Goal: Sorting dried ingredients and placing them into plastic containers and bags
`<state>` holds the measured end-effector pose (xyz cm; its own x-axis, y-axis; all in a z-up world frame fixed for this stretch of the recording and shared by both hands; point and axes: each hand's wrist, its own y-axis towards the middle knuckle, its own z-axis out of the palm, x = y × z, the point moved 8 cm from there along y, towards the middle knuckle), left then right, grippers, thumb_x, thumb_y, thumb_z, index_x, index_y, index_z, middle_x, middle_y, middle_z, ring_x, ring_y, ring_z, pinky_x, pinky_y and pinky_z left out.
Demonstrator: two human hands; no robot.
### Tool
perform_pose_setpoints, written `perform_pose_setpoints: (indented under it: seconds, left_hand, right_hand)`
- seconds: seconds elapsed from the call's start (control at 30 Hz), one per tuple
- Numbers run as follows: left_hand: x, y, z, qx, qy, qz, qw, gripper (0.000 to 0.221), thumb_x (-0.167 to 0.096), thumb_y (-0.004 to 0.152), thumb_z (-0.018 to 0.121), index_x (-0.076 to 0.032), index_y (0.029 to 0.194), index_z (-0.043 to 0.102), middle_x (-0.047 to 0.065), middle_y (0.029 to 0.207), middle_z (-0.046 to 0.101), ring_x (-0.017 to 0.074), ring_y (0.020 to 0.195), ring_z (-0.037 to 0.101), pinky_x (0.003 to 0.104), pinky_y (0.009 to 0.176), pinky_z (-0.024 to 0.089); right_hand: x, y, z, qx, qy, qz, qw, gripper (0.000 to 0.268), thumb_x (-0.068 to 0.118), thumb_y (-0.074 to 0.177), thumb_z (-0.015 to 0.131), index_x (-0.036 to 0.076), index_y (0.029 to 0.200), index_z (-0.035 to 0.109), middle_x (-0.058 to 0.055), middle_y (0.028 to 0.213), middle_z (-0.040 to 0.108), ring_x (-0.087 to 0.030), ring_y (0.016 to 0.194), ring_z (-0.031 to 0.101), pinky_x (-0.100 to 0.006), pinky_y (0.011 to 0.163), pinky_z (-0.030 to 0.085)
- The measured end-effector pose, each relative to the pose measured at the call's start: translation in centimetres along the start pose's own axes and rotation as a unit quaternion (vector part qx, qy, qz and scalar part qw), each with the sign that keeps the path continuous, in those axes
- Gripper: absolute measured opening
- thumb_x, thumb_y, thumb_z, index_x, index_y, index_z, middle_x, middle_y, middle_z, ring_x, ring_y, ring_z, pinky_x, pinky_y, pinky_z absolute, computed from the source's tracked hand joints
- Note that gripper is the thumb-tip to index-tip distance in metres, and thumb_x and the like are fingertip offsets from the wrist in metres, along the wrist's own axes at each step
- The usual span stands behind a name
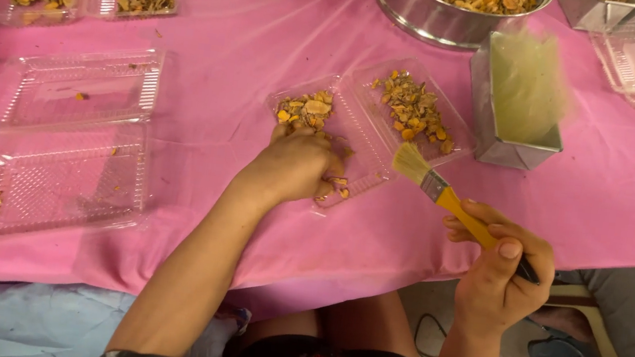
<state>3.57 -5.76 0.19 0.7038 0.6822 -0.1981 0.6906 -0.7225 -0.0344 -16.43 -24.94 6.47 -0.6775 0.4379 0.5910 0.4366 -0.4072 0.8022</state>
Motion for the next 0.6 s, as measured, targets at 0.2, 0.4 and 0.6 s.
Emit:
perform_pose_setpoints:
  seconds: [0.2, 0.4, 0.6]
  left_hand:
    - [-0.3, 1.5, 1.3, -0.040, 0.061, 0.038, 0.997, 0.012, -0.015, 0.066, 0.065, -0.025, 0.060, 0.065, -0.004, 0.073, 0.061, 0.0235, 0.082, 0.061, 0.045, 0.080, 0.035]
    - [1.2, 0.9, -2.2, -0.225, -0.327, 0.060, 0.916, 0.017, -0.019, 0.090, 0.072, -0.013, 0.105, 0.078, 0.015, 0.086, 0.074, 0.0322, 0.088, 0.072, 0.044, 0.078, 0.054]
    - [1.6, 0.2, -3.4, -0.253, -0.530, 0.083, 0.805, 0.017, -0.019, 0.095, 0.076, -0.011, 0.110, 0.078, 0.002, 0.082, 0.075, 0.0069, 0.082, 0.064, 0.025, 0.076, 0.053]
  right_hand:
    - [-1.0, -0.4, -0.8, 0.005, 0.000, 0.013, 1.000, 0.031, 0.030, 0.115, 0.046, 0.000, 0.108, 0.047, -0.033, 0.104, 0.067, -0.038, 0.069, 0.069, -0.042, 0.063, 0.064]
    - [-0.1, -0.9, 1.1, 0.004, 0.082, -0.021, 0.996, 0.036, 0.037, 0.112, 0.044, 0.002, 0.102, 0.047, -0.030, 0.112, 0.070, -0.033, 0.095, 0.076, -0.033, 0.060, 0.065]
    - [-0.9, -0.8, 3.3, 0.054, 0.091, -0.015, 0.994, 0.031, 0.024, 0.110, 0.048, -0.003, 0.097, 0.052, -0.034, 0.099, 0.072, -0.035, 0.076, 0.077, -0.035, 0.058, 0.064]
